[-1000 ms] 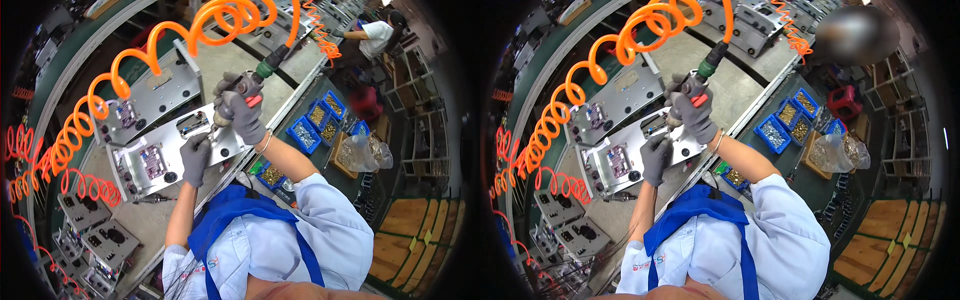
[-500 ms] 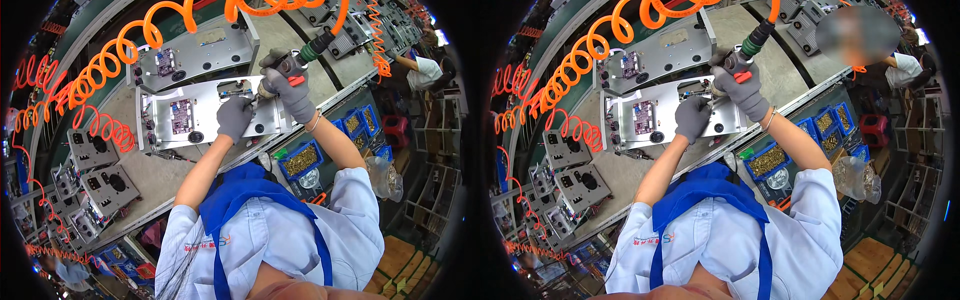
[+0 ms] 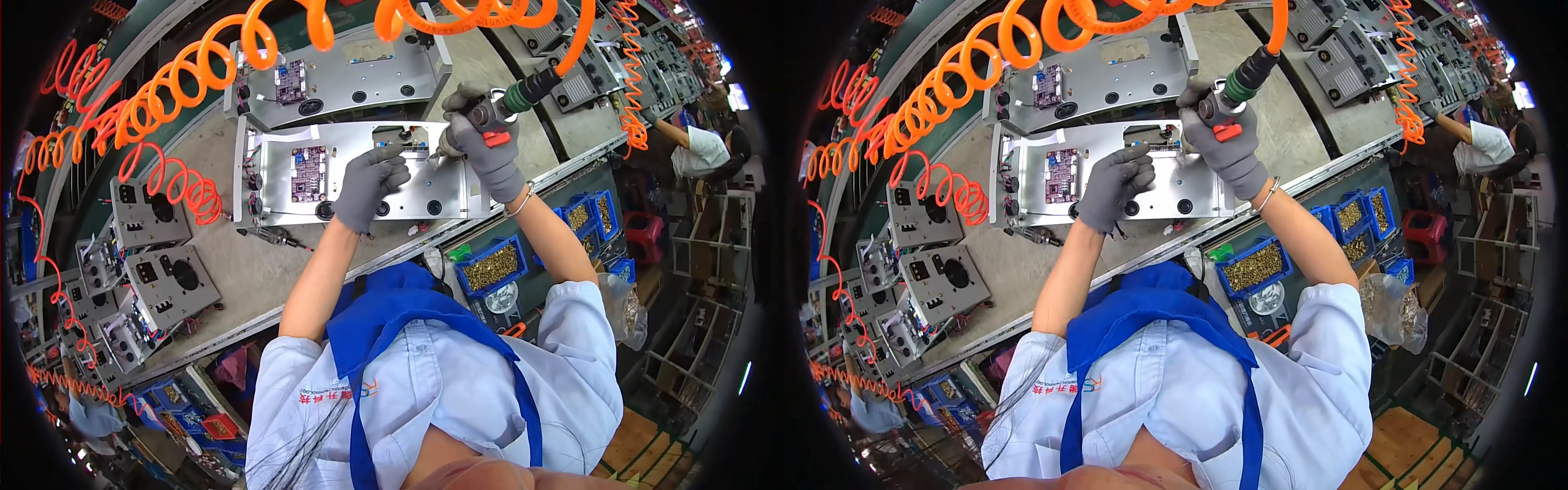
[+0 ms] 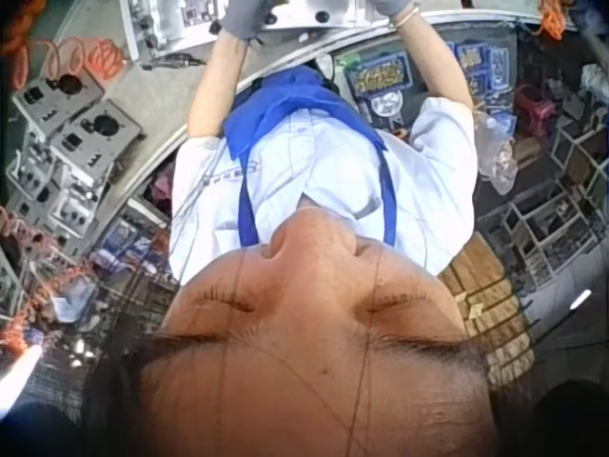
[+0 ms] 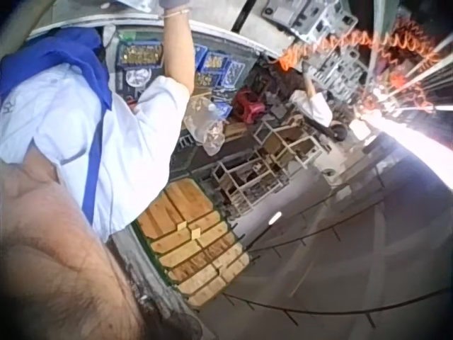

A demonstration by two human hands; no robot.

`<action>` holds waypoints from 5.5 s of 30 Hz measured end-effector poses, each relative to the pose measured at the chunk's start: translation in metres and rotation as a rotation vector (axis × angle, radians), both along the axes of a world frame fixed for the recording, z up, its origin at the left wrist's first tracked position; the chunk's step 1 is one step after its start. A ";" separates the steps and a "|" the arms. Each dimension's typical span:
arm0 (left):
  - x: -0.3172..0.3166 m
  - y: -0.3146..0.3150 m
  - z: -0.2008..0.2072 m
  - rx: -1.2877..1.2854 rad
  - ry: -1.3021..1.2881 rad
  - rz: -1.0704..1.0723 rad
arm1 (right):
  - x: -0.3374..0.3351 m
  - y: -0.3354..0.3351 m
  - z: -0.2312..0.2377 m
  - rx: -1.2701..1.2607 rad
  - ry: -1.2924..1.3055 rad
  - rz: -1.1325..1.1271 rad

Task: The person assembles electronic devices on a factory line. They use a pneumatic screwdriver to fasten screws into metal chassis, place green circuit boards inside the units, and handle small components from bins. The person also uses a handheld orange device to apply treatment to the boards before continuing assembly.

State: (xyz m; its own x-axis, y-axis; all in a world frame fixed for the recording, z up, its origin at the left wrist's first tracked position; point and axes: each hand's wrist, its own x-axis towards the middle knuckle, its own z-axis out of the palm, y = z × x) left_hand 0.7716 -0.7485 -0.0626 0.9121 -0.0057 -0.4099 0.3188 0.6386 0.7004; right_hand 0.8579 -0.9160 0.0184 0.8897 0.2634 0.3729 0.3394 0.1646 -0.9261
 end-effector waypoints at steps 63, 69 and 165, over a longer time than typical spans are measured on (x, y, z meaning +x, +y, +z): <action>0.051 -0.023 -0.022 -0.819 0.164 0.035 | 0.021 0.010 0.035 0.298 0.060 -0.037; 0.059 -0.020 -0.029 -0.434 -0.185 -0.035 | 0.032 0.012 0.034 0.358 0.042 -0.097; 0.021 0.031 -0.019 -0.453 0.020 0.189 | 0.031 0.079 0.037 0.460 0.133 0.135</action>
State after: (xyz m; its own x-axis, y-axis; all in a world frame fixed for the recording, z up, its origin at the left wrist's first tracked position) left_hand 0.7926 -0.7175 -0.0819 0.9063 -0.0225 -0.4220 0.1783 0.9257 0.3336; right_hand 0.8889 -0.8371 0.0557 0.9067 0.2146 0.3632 0.1708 0.6005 -0.7812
